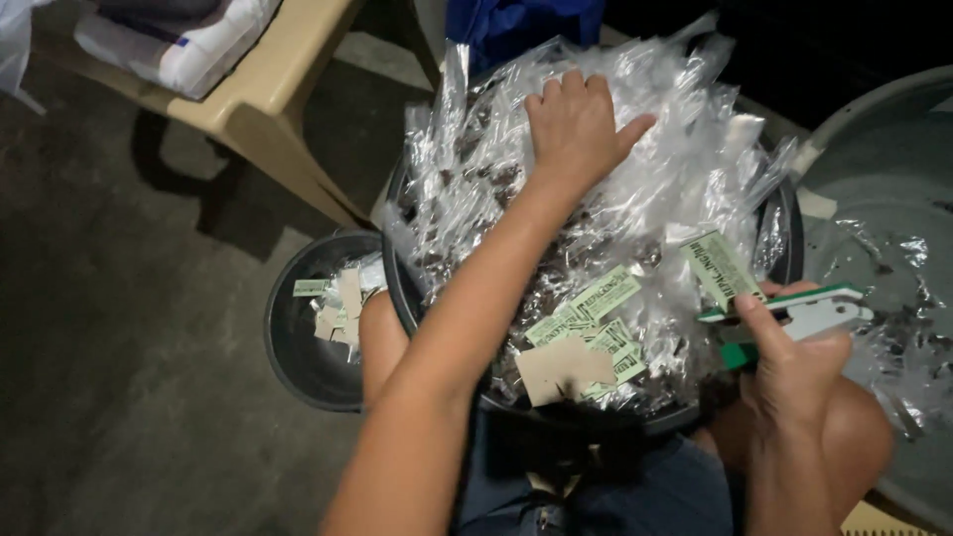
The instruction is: Stapling paper labels onto small plastic bags filled with items to prepare them for sale.
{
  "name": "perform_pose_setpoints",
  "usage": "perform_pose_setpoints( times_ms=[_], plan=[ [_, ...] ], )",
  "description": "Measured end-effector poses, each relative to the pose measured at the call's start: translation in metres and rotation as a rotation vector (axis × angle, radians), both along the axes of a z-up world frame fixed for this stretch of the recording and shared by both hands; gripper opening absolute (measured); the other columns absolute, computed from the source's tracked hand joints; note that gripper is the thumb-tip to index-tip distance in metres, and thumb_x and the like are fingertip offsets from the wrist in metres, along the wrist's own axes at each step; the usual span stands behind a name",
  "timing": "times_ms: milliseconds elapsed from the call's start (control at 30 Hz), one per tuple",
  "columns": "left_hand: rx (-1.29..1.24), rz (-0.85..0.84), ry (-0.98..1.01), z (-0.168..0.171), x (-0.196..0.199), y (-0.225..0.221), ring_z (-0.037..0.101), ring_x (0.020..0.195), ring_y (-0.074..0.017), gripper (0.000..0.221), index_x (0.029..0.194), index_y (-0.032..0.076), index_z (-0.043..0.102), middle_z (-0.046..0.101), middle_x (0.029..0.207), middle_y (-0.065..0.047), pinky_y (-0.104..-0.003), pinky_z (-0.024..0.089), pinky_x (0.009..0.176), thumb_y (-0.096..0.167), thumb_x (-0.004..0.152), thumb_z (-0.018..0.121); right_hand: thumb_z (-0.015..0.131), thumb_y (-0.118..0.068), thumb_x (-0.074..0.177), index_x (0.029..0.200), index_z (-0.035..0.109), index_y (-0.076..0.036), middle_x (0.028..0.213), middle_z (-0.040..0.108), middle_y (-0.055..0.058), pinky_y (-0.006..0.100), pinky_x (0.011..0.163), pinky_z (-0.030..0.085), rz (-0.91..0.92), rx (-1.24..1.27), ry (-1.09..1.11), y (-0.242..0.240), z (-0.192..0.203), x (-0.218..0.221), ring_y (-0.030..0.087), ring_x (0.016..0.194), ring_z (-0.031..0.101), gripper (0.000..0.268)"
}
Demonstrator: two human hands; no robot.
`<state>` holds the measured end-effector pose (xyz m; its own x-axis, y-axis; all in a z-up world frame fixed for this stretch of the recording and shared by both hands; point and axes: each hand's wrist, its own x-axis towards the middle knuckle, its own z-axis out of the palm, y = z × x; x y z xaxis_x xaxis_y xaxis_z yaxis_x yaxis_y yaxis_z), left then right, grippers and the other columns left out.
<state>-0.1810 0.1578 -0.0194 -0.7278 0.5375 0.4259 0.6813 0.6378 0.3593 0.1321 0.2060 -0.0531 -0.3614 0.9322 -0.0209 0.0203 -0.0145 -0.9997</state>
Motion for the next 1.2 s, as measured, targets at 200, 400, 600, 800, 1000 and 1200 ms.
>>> perform_pose_setpoints(
  times_ms=[200,400,600,800,1000,1200],
  plan=[
    [0.083,-0.009,-0.453,0.006,-0.01,-0.012,0.069,0.066,-0.0153,0.024,0.083,0.012,0.075,0.074,0.07,0.001,-0.059,0.034,0.111,0.027,0.095,0.06,0.083,-0.007,0.088,0.099,0.058,-0.016,0.108,0.07,0.004,0.028,0.092,0.06,0.029,0.037,-0.005,0.003,0.003,0.005,0.014,0.1,0.069,0.028],
    [0.234,-0.311,-0.015,0.053,-0.009,-0.063,0.044,0.038,-0.0114,0.045,0.055,0.02,0.051,0.044,0.044,0.007,-0.034,0.045,0.058,0.036,0.096,0.059,0.082,-0.01,0.093,0.106,0.064,-0.013,0.105,0.069,0.003,0.025,0.08,0.057,0.071,0.091,-0.093,-0.016,0.034,-0.009,0.014,0.093,0.067,0.022],
    [0.131,-0.298,0.087,0.113,0.042,-0.096,0.058,0.04,-0.0105,0.035,0.069,0.014,0.066,0.056,0.049,0.005,-0.043,0.062,0.065,0.03,0.098,0.057,0.076,-0.004,0.096,0.111,0.061,-0.013,0.109,0.069,0.004,0.031,0.092,0.061,0.283,0.304,0.066,-0.054,0.091,-0.046,0.016,0.097,0.068,0.023],
    [0.078,-0.363,0.123,0.162,0.114,-0.152,0.056,0.036,-0.0183,0.035,0.08,0.007,0.07,0.063,0.051,-0.003,-0.038,0.05,0.046,0.026,0.103,0.05,0.075,-0.007,0.1,0.107,0.061,-0.011,0.103,0.069,0.005,0.031,0.085,0.059,0.39,0.435,0.014,-0.074,0.132,-0.077,0.016,0.092,0.067,0.017],
    [-0.173,-0.389,0.058,0.176,0.142,-0.205,0.061,0.082,-0.0243,0.055,0.095,0.013,0.071,0.066,0.09,-0.007,-0.043,0.045,0.071,0.064,0.09,0.052,0.074,0.001,0.099,0.11,0.059,-0.012,0.111,0.067,0.006,0.027,0.092,0.058,0.438,0.374,0.251,-0.06,0.143,-0.075,0.014,0.1,0.066,0.023],
    [0.309,-0.469,-0.321,0.168,0.123,-0.197,0.055,0.131,-0.0285,0.074,0.138,0.011,0.047,0.059,0.14,-0.013,-0.051,0.043,0.11,0.06,0.084,0.059,0.074,-0.001,0.098,0.112,0.055,-0.008,0.11,0.066,0.008,0.027,0.093,0.061,0.697,0.516,0.249,-0.064,0.163,-0.05,0.017,0.101,0.069,0.024]
  ],
)
